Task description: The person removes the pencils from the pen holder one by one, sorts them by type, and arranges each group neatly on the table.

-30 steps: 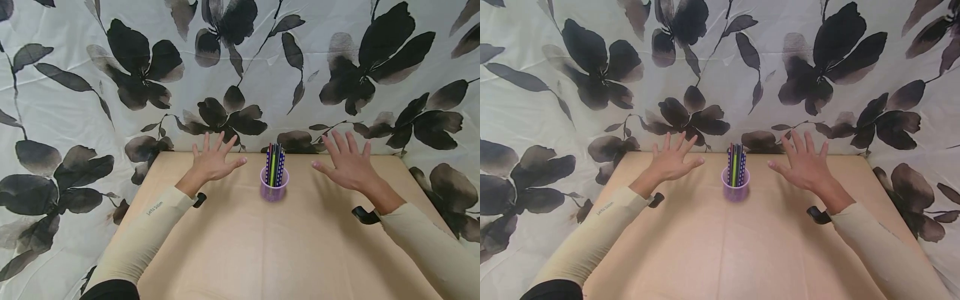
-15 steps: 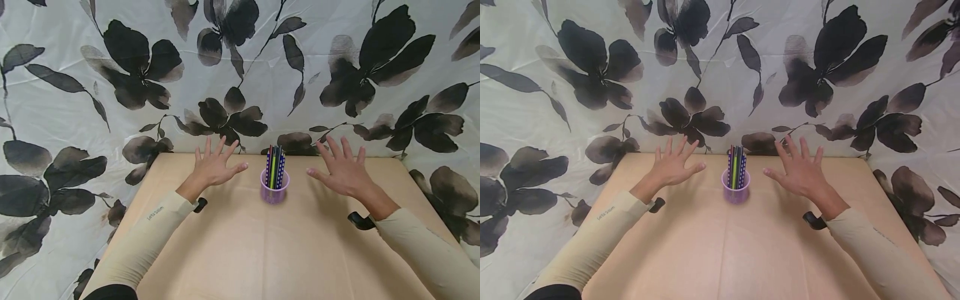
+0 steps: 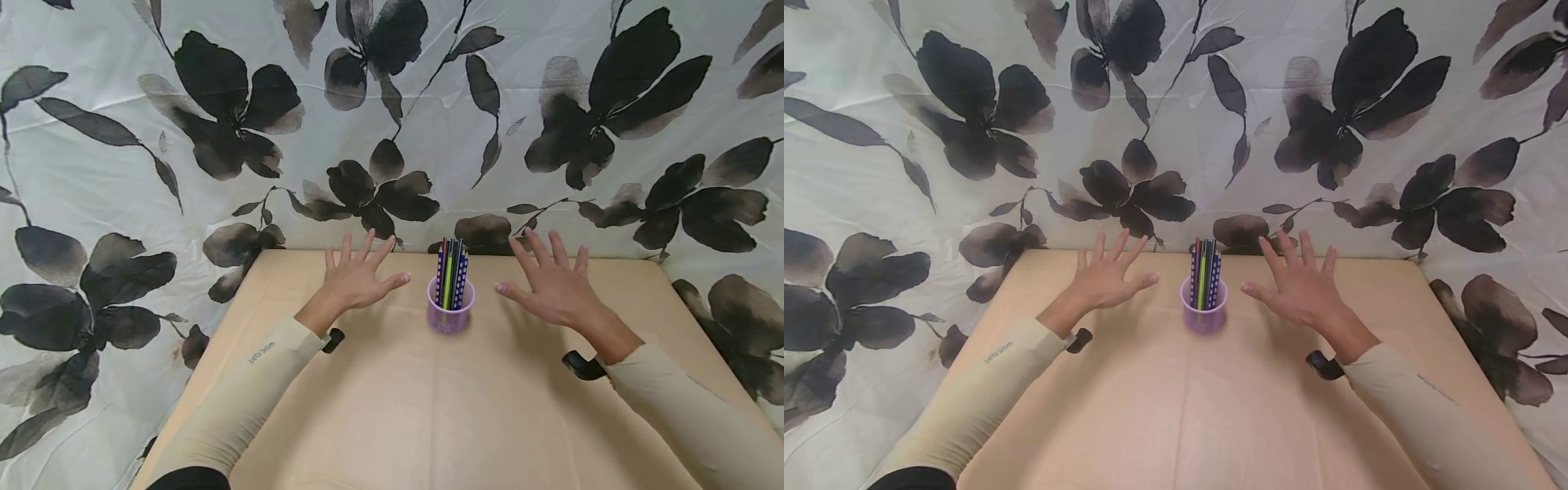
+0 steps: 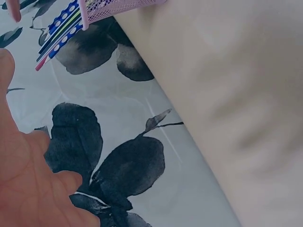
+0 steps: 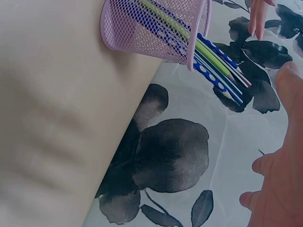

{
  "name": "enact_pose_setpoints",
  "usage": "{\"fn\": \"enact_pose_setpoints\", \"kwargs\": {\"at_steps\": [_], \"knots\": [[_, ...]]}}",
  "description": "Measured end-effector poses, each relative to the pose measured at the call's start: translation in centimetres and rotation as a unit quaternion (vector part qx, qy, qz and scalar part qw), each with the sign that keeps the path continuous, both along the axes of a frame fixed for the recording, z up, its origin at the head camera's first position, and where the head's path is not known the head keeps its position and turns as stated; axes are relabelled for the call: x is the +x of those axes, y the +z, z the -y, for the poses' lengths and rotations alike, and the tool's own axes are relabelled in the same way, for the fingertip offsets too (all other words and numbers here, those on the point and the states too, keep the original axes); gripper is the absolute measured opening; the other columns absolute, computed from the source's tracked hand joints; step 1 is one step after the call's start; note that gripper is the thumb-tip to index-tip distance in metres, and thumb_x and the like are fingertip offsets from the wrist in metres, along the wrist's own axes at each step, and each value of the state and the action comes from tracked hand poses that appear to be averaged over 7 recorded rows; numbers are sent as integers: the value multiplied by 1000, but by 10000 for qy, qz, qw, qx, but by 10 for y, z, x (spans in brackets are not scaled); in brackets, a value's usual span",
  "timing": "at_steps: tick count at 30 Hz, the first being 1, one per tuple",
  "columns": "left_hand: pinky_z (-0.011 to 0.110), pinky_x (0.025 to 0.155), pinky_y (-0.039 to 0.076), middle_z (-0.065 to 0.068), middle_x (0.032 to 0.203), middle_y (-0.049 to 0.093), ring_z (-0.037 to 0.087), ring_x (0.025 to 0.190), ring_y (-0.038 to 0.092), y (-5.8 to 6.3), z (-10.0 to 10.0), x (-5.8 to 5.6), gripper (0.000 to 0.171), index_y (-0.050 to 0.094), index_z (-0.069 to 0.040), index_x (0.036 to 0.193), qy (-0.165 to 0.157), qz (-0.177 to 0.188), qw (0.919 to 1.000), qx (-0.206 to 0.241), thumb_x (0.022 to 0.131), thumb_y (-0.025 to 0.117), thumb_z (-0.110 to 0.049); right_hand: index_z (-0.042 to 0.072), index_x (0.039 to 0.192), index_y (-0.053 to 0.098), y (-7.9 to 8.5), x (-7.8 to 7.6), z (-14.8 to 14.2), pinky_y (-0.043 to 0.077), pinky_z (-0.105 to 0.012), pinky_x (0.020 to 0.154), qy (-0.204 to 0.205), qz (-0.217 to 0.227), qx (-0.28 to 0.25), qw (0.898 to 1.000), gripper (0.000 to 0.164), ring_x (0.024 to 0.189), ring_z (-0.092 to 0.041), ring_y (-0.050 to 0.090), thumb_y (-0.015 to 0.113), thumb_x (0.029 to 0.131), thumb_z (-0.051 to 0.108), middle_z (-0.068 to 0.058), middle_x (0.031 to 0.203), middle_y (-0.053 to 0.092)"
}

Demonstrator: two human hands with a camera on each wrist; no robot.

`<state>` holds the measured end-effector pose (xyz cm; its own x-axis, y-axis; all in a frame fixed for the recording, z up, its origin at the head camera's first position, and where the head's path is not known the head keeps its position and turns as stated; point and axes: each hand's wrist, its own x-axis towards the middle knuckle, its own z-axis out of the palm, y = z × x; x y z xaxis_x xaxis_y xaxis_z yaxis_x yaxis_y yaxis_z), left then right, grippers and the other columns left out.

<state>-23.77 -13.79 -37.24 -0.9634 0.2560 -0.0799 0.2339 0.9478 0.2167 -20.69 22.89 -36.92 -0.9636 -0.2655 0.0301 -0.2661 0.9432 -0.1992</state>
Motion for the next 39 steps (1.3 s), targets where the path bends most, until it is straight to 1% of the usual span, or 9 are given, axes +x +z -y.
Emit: {"fn": "enact_pose_setpoints", "kwargs": {"at_steps": [3, 6, 9, 15, 20, 26, 30, 33, 39], "knots": [[78, 124, -7, -1, 178, -4, 47, 162, -11, -2, -2, 1, 91, 7, -47, 166, -13, -35, 10000, -6, 90, 32, -91, 18, 169, 13, -3, 0, 2, -12, -88, 113, 5, 37, 6, 10000, 99, 159, -53, -9, 45, 97, 77, -19, 176, 2], [78, 124, -7, 1, 178, -2, 47, 162, -8, -3, -3, 1, 91, 10, -44, 166, -43, -76, 9999, 78, 90, 34, -89, 18, 169, 11, -7, 0, 3, -12, -88, 113, 46, 83, 50, 9999, 100, 160, -53, -10, 45, 96, 78, -18, 177, 1], [77, 124, -7, 1, 178, -3, 47, 162, -9, -5, -3, 2, 91, 8, -45, 166, -33, -46, 9999, 118, 91, 36, -88, 19, 169, 9, -10, 0, 6, -12, -88, 113, 111, 106, 56, 9999, 101, 160, -52, -11, 46, 96, 78, -17, 177, 0], [77, 125, -6, 1, 178, -3, 48, 162, -7, -11, -8, 2, 91, 6, -45, 166, -66, -44, 9999, 79, 91, 34, -88, 20, 169, 9, -20, 0, 8, -13, -88, 114, 184, 74, -59, 9998, 101, 160, -53, -9, 48, 96, 76, -18, 177, 1], [78, 125, -1, 2, 178, -1, 49, 162, -5, -18, -12, 2, 91, 8, -44, 166, -75, -106, 9999, -16, 91, 34, -87, 20, 169, 10, -28, 0, 10, -14, -86, 115, 242, 30, -8, 9997, 101, 160, -53, -6, 50, 95, 76, -19, 176, 3], [78, 125, 4, 2, 179, 0, 48, 162, -1, -22, -15, 5, 90, 9, -44, 166, -23, -211, 9998, -69, 92, 34, -87, 18, 169, 13, -35, -3, 10, -13, -85, 116, 298, -82, 37, 9995, 101, 160, -54, -4, 51, 95, 76, -20, 176, 6], [78, 125, 3, 3, 178, 0, 48, 162, -4, -26, -17, 6, 89, 8, -45, 166, 2, -181, 9998, -68, 92, 36, -86, 18, 169, 15, -39, -7, 7, -11, -86, 117, 367, -148, 1, 9992, 101, 160, -53, -3, 52, 94, 76, -20, 176, 7], [78, 125, 2, 3, 178, 0, 48, 162, -5, -29, -19, 7, 89, 5, -46, 166, 40, -172, 9998, -39, 92, 37, -86, 19, 169, 13, -41, -10, 5, -9, -86, 116, 427, -169, 44, 9989, 102, 160, -53, -3, 51, 94, 76, -19, 176, 6], [77, 126, 1, 4, 178, 2, 47, 162, -8, -36, -23, 9, 91, 5, -46, 166, 106, -123, 9999, 8, 91, 37, -87, 16, 169, 15, -47, -16, 1, -7, -88, 116, 582, -161, 124, 9981, 102, 160, -53, -2, 51, 94, 76, -17, 177, 4]]}}
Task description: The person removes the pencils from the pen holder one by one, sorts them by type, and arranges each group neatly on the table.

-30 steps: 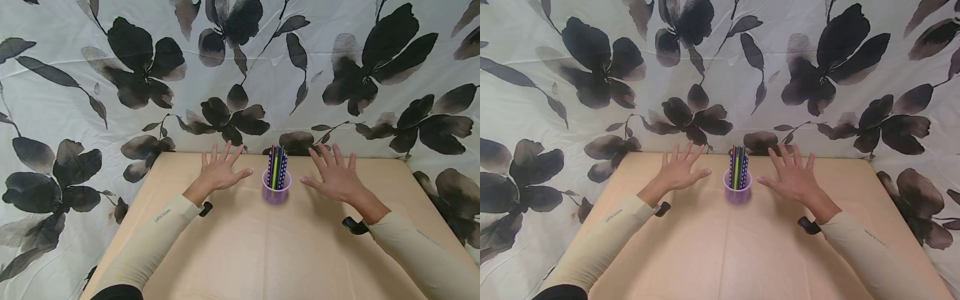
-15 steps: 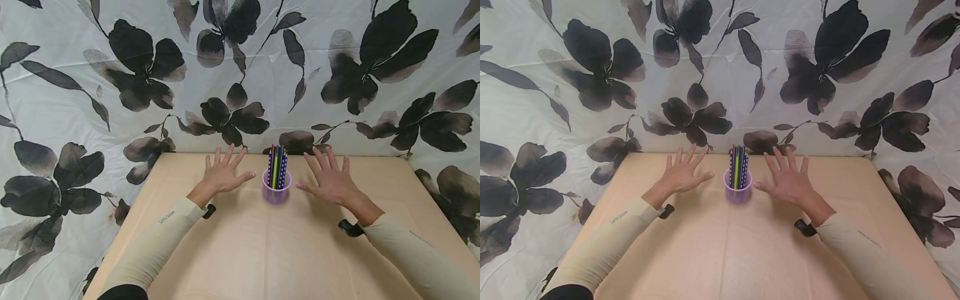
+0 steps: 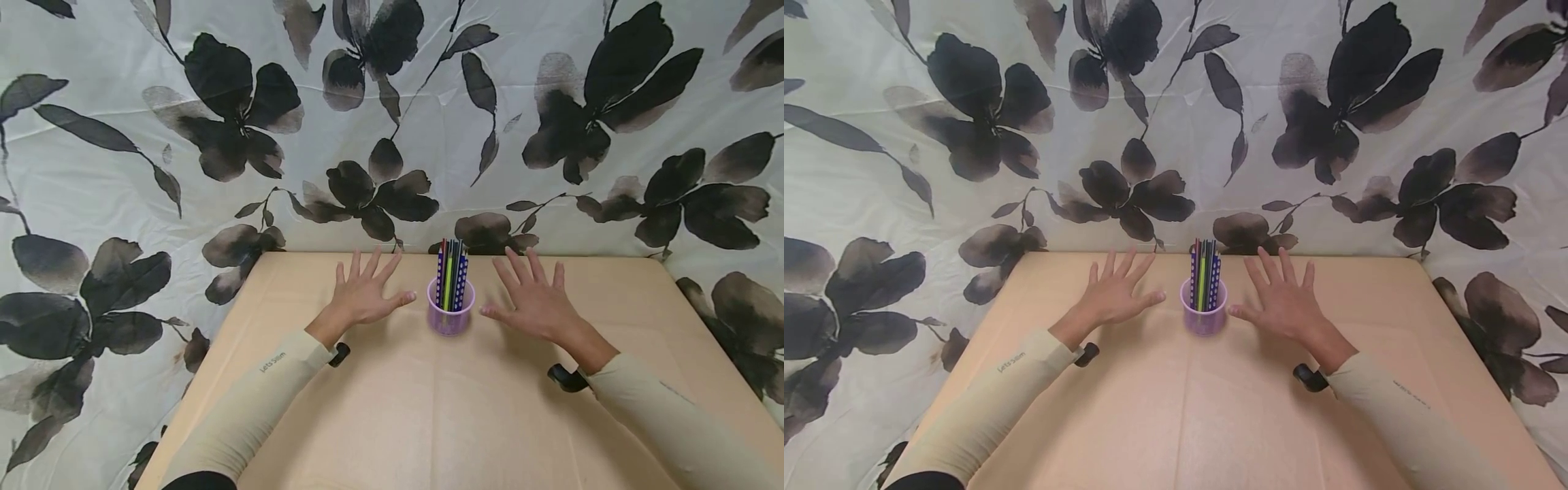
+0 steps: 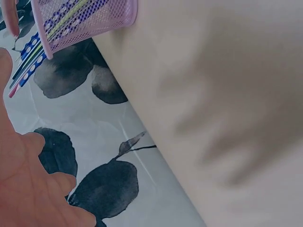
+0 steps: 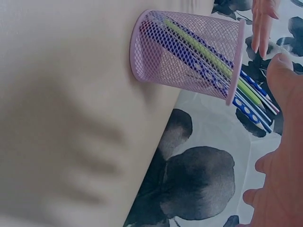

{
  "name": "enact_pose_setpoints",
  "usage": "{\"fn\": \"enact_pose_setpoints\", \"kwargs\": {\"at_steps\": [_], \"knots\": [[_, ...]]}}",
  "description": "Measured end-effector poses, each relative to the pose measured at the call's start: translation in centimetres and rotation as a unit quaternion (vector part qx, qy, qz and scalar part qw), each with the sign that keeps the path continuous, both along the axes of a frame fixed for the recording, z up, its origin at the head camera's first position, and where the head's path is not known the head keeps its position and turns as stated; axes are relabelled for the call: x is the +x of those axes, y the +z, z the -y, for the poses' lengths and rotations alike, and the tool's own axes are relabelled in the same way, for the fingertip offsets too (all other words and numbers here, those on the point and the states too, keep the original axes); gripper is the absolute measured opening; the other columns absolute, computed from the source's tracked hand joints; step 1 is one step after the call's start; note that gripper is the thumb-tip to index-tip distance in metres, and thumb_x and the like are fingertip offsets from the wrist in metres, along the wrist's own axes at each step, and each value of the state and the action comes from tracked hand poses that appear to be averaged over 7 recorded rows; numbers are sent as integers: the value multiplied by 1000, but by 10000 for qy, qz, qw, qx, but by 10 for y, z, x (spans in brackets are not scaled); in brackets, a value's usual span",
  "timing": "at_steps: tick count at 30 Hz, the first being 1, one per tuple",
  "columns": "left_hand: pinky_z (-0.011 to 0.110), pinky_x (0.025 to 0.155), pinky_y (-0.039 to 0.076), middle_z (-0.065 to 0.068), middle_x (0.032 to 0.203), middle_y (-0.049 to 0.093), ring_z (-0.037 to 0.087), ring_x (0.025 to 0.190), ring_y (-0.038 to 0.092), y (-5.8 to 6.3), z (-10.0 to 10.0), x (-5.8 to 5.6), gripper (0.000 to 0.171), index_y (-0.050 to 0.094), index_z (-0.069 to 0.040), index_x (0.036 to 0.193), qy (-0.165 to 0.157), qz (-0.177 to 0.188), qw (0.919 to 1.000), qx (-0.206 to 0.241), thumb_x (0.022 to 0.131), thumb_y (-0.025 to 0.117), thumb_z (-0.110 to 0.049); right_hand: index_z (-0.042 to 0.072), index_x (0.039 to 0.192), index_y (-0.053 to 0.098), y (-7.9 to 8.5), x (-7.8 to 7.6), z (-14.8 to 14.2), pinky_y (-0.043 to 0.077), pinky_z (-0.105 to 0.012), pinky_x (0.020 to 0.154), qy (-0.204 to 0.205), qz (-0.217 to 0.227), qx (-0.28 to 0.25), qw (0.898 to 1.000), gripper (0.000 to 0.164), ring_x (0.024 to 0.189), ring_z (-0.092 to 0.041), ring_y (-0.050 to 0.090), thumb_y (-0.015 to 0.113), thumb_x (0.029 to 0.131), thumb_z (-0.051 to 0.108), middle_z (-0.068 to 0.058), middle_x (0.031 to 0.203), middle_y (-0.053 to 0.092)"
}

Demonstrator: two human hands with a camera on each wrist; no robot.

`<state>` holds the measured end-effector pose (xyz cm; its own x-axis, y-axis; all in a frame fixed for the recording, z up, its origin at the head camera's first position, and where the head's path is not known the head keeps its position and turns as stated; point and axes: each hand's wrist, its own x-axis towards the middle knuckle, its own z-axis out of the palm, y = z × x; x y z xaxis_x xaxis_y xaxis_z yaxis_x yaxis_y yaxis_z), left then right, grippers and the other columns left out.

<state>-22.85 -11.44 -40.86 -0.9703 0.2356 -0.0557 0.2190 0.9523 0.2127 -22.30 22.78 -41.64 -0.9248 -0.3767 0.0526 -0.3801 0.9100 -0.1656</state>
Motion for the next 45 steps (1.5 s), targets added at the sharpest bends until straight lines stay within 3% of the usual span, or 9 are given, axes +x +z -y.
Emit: {"fn": "enact_pose_setpoints", "kwargs": {"at_steps": [8, 15, 30, 38, 45], "knots": [[76, 126, 1, 5, 178, 3, 46, 163, -6, -11, -8, -7, 91, 13, -41, 167, 164, -74, 9998, 12, 92, 38, -85, 16, 168, 17, -13, -21, -4, -2, -88, 117, 198, -127, -9, 9997, 104, 160, -53, 1, 53, 93, 77, -16, 177, 8], [75, 127, 1, 5, 178, 1, 47, 162, -4, -19, -20, -12, 91, 16, -38, 167, 267, -38, 9995, 192, 93, 41, -83, 16, 168, 15, -25, -38, -10, -5, -87, 117, 282, -19, -105, 9995, 105, 160, -52, 1, 55, 92, 77, -18, 177, 7], [74, 128, 4, 12, 177, 7, 50, 162, 0, -36, -27, -14, 92, 14, -33, 168, 337, 293, 9948, 913, 94, 42, -80, 10, 168, 15, -47, -36, -2, 4, -87, 117, 186, 404, -894, 9950, 105, 159, -53, 8, 57, 93, 72, -21, 175, 11], [71, 130, 9, 15, 177, 11, 49, 162, 4, -42, -35, -16, 91, 11, -34, 168, 269, 400, 9884, 1441, 96, 45, -78, 8, 167, 12, -57, -39, 6, 9, -85, 119, 199, 868, -1811, 9794, 100, 160, -49, 11, 59, 98, 62, -23, 175, 10], [69, 130, 12, 15, 176, 13, 49, 161, 8, -45, -40, -19, 93, 12, -30, 169, 201, 474, 9792, 1962, 96, 50, -74, 3, 166, 11, -59, -42, 14, 13, -74, 126, 254, 1383, -2817, 9491, 94, 159, -52, 11, 63, 101, 48, -28, 173, 11]]}}
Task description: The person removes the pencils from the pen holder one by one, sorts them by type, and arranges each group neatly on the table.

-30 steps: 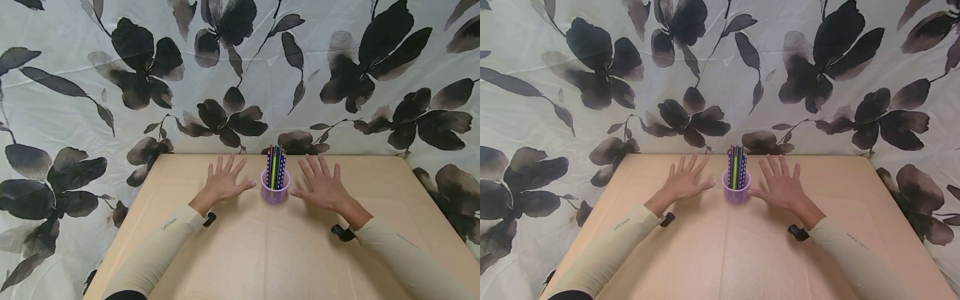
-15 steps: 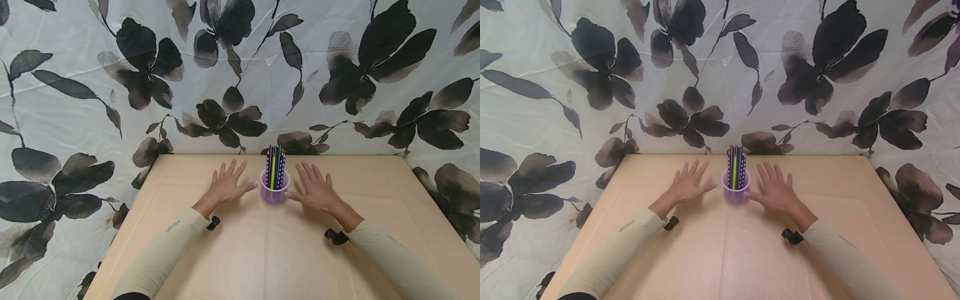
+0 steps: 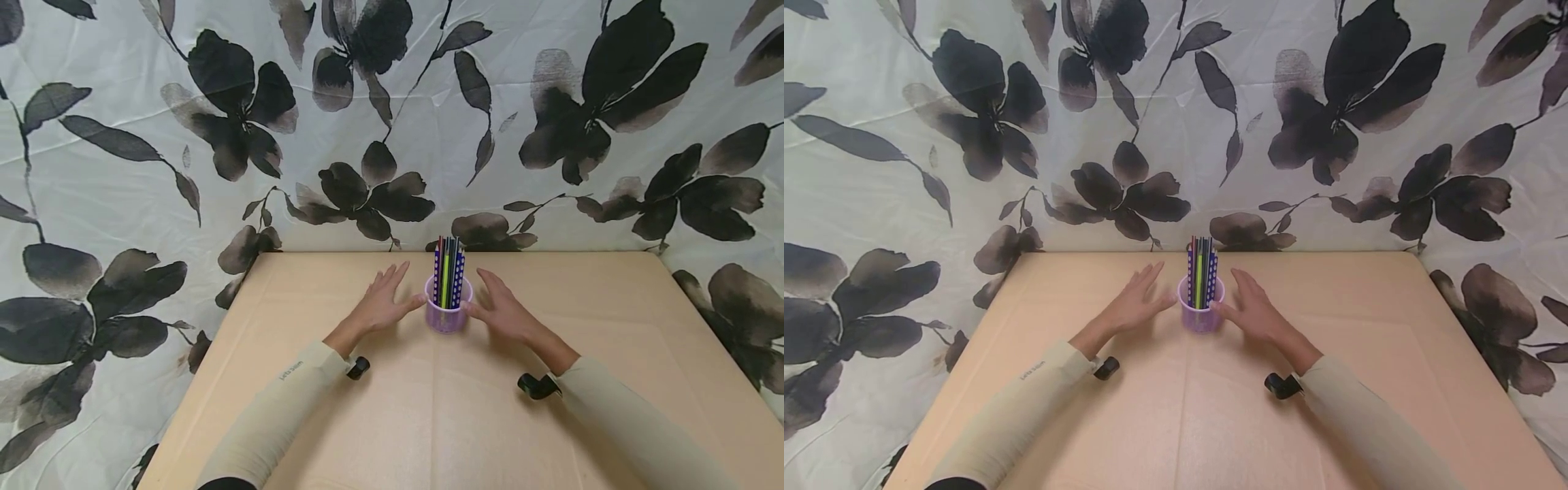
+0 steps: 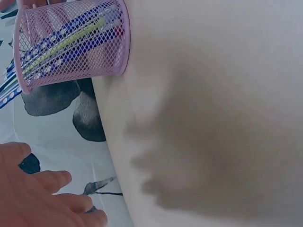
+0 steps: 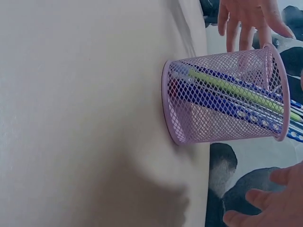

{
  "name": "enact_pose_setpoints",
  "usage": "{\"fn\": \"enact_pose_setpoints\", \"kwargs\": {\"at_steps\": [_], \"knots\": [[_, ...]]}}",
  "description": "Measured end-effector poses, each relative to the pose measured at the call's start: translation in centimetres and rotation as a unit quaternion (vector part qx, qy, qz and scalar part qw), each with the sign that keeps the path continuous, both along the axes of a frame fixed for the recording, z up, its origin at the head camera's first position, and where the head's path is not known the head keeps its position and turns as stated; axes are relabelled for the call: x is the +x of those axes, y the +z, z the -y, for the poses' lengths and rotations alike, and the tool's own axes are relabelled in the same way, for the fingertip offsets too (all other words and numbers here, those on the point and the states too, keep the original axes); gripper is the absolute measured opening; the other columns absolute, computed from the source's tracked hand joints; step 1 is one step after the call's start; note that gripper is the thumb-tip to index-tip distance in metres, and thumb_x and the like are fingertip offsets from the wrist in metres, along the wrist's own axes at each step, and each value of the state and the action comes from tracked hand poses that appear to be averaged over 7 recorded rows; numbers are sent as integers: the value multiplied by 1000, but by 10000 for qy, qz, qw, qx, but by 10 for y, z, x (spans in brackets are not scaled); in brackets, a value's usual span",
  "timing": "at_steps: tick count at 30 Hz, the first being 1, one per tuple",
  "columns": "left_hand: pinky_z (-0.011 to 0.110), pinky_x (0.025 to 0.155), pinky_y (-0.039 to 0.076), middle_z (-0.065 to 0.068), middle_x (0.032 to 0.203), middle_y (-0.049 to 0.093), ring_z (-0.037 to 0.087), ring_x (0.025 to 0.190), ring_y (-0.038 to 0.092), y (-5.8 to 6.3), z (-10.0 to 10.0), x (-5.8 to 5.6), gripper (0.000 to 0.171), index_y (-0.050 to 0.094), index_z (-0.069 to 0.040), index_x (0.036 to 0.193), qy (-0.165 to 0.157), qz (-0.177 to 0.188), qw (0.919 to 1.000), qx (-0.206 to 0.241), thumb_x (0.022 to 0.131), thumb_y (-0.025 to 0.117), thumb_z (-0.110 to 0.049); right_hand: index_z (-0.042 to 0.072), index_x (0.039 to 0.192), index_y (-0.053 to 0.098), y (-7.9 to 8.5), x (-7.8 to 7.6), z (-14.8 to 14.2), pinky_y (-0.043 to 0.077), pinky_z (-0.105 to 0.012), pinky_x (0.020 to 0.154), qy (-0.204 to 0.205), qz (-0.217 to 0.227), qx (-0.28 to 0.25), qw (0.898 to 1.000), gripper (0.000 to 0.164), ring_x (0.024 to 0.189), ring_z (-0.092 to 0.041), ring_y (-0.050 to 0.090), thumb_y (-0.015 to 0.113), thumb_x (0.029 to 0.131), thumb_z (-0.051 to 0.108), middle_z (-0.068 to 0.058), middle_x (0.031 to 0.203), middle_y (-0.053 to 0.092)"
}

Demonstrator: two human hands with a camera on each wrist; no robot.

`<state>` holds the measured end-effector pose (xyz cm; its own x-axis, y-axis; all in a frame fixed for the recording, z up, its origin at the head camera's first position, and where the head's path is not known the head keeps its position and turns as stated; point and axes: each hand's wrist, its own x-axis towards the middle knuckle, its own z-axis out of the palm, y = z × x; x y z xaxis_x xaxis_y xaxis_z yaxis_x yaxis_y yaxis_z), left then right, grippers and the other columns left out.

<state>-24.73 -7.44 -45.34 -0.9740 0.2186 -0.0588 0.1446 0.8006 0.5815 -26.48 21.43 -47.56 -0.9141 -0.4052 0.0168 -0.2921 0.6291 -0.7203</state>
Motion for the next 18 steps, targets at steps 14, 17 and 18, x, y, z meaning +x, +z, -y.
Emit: {"fn": "enact_pose_setpoints", "kwargs": {"at_steps": [14, 17, 18], "knots": [[63, 126, 32, 8, 171, 34, 39, 158, 32, -2, -12, -3, 85, 27, -34, 165, 329, 334, 9750, 2173, 96, 69, -57, 12, 165, 23, -10, 2, 15, 31, -63, 125, -19, 812, -2049, 9754, 87, 156, -50, 27, 75, 97, 29, -19, 172, 23], [54, 126, 38, 9, 168, 40, 36, 155, 39, -4, -15, -6, 82, 33, -28, 164, 307, 384, 9614, 2707, 95, 72, -52, 12, 164, 28, -11, 4, 18, 35, -61, 123, 6, 758, -2210, 9723, 85, 153, -50, 34, 78, 95, 25, -21, 169, 30], [51, 125, 39, 9, 166, 43, 34, 154, 41, -4, -16, -6, 81, 35, -26, 163, 296, 385, 9561, 2891, 95, 74, -50, 11, 163, 30, -12, 5, 19, 37, -61, 123, 0, 731, -2250, 9716, 84, 152, -50, 37, 78, 95, 23, -22, 168, 32]]}}
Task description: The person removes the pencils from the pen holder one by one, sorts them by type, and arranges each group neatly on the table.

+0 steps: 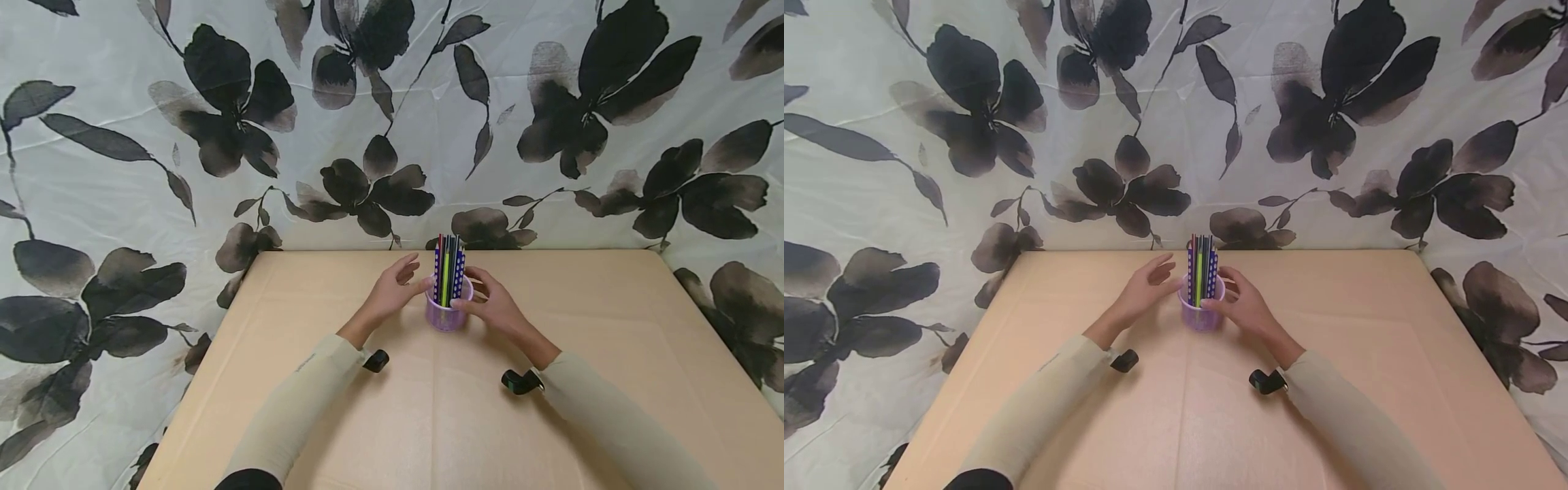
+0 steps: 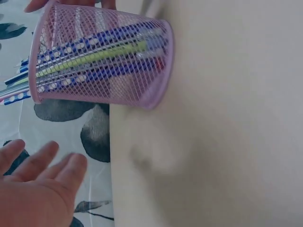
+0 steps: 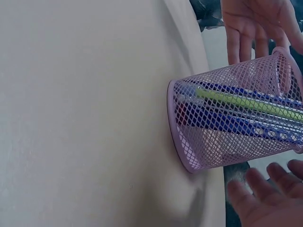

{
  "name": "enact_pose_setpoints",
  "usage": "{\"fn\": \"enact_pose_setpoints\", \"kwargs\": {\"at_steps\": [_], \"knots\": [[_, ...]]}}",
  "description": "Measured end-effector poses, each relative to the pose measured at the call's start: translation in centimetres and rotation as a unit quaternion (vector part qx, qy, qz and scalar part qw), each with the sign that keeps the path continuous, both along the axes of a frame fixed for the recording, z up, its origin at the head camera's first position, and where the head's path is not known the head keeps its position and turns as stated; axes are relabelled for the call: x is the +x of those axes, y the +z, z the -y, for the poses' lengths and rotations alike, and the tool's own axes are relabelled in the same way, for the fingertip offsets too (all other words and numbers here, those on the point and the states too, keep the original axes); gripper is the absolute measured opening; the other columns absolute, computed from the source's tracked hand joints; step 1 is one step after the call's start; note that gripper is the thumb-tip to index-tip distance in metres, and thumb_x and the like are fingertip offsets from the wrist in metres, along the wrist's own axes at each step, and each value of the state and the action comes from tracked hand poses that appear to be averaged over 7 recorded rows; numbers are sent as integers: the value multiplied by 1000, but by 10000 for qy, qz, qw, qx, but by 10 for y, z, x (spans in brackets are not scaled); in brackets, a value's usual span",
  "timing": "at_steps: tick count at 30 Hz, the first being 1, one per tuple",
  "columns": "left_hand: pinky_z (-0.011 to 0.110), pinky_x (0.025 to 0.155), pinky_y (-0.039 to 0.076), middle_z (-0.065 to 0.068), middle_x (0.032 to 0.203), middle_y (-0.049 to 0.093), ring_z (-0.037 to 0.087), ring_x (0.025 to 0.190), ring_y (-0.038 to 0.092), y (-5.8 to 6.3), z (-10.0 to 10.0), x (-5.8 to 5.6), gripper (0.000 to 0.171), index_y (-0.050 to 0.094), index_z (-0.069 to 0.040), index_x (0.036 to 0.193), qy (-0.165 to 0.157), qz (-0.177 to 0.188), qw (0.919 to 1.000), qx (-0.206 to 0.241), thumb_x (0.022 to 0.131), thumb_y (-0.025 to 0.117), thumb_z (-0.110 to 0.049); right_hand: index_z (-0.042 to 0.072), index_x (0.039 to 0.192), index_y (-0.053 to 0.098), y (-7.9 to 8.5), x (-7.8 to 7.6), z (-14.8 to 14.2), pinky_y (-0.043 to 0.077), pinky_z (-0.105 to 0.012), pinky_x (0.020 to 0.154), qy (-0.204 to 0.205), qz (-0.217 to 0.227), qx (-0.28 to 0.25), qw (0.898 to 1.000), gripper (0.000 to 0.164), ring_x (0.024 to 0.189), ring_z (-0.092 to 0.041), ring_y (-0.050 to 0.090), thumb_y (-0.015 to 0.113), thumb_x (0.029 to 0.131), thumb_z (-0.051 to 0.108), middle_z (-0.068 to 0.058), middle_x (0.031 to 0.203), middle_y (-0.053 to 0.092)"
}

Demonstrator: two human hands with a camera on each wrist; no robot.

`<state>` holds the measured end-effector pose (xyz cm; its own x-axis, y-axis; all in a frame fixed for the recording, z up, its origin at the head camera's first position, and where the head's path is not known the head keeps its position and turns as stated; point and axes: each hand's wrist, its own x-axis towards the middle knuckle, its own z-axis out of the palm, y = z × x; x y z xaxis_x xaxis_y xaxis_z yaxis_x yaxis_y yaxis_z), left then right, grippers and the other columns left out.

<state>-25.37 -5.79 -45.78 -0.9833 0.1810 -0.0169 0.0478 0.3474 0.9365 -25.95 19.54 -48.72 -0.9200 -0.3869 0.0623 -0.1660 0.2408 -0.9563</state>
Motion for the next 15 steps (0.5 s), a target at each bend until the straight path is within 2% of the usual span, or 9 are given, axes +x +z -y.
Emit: {"fn": "enact_pose_setpoints", "kwargs": {"at_steps": [4, 7, 10, 15], "knots": [[45, 121, 46, 12, 159, 52, 34, 148, 50, 0, -4, -8, 73, 44, -14, 158, -12, -153, 9974, 698, 96, 76, -34, 9, 161, 34, 0, 2, 4, 40, -58, 121, -68, -110, -125, 9998, 83, 148, -48, 43, 81, 92, 17, -22, 165, 37], [41, 116, 50, 14, 153, 59, 34, 143, 56, 1, -7, -13, 63, 50, -5, 153, 37, -253, 9941, 1056, 97, 76, -20, 7, 160, 36, -1, 3, 7, 44, -57, 118, -105, -162, -114, 9997, 84, 144, -47, 49, 82, 91, 15, -23, 162, 42], [37, 110, 55, 14, 146, 64, 31, 137, 62, 3, -10, -18, 56, 56, -2, 148, 122, -264, 9923, 1204, 97, 75, -14, 6, 159, 39, 0, 3, 9, 47, -55, 116, -157, -158, -123, 9997, 83, 139, -46, 55, 83, 89, 14, -23, 158, 48], [31, 104, 58, 13, 139, 70, 25, 130, 68, 8, -13, -26, 47, 63, -2, 142, 301, -251, 9907, 1303, 97, 74, -12, 7, 157, 45, 0, 2, 12, 51, -52, 112, -233, -149, -217, 9994, 78, 135, -43, 60, 84, 89, 13, -22, 155, 53]]}}
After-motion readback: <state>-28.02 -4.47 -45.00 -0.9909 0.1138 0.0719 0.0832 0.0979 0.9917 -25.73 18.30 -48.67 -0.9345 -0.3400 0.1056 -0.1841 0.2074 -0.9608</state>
